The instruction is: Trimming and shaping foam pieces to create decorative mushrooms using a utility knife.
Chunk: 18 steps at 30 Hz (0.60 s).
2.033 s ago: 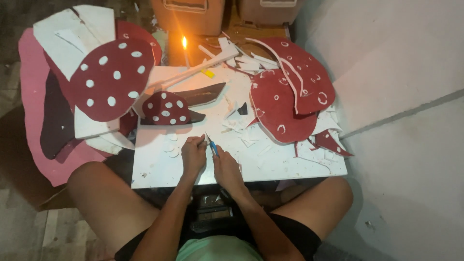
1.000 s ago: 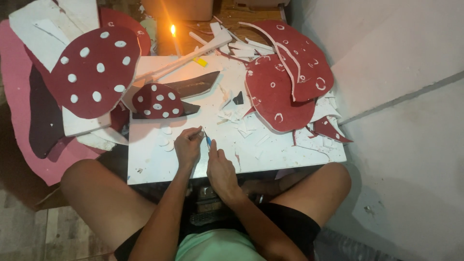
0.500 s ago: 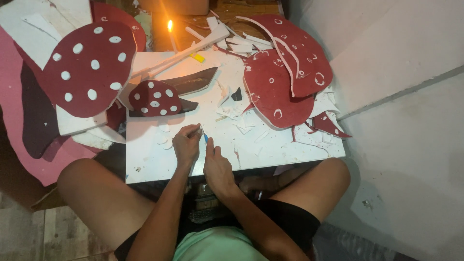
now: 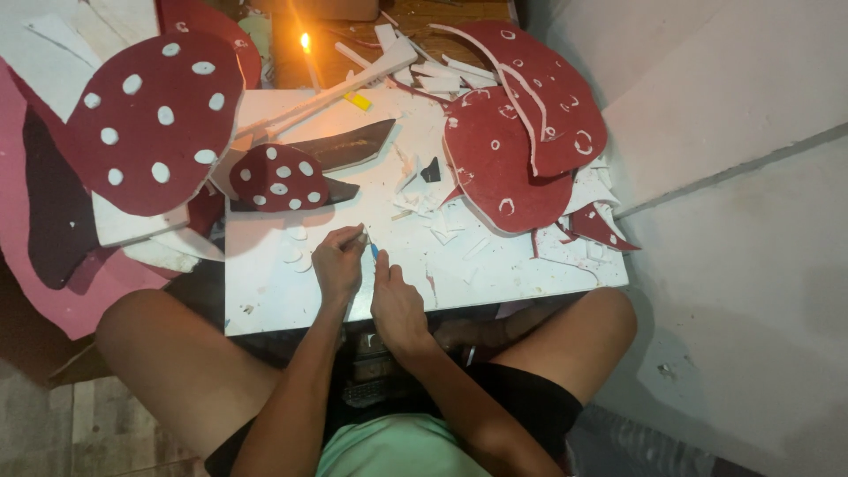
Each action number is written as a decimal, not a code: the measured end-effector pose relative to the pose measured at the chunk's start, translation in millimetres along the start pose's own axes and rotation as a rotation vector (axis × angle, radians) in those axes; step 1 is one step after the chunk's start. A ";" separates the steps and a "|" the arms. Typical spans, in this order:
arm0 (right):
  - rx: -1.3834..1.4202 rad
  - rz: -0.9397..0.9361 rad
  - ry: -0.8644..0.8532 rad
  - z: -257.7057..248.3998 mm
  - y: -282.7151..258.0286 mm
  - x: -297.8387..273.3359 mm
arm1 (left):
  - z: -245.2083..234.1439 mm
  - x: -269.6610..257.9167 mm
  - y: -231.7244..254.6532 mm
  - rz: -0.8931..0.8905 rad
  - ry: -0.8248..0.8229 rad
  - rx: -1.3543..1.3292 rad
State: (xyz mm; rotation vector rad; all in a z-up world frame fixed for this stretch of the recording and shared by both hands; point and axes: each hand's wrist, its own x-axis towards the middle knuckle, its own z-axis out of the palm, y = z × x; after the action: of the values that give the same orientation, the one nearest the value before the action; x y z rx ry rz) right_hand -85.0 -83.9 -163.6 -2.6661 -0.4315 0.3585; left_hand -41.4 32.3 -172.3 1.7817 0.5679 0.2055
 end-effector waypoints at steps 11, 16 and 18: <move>-0.034 -0.025 0.043 12.9 6.8 8.6 | -2.0 -0.2 6.3 0.015 -0.011 0.035; -0.063 -0.044 0.084 19.6 8.6 11.6 | -2.8 -0.9 6.8 0.007 0.001 0.039; -0.023 -0.052 0.104 27.6 12.4 19.0 | -3.7 -4.0 12.2 -0.013 0.003 0.041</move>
State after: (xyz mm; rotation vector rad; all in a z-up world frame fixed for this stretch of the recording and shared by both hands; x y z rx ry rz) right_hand -73.1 -78.1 -196.7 -2.6756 -0.4742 0.1986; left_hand -43.2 31.3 -159.1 1.8166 0.5895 0.1883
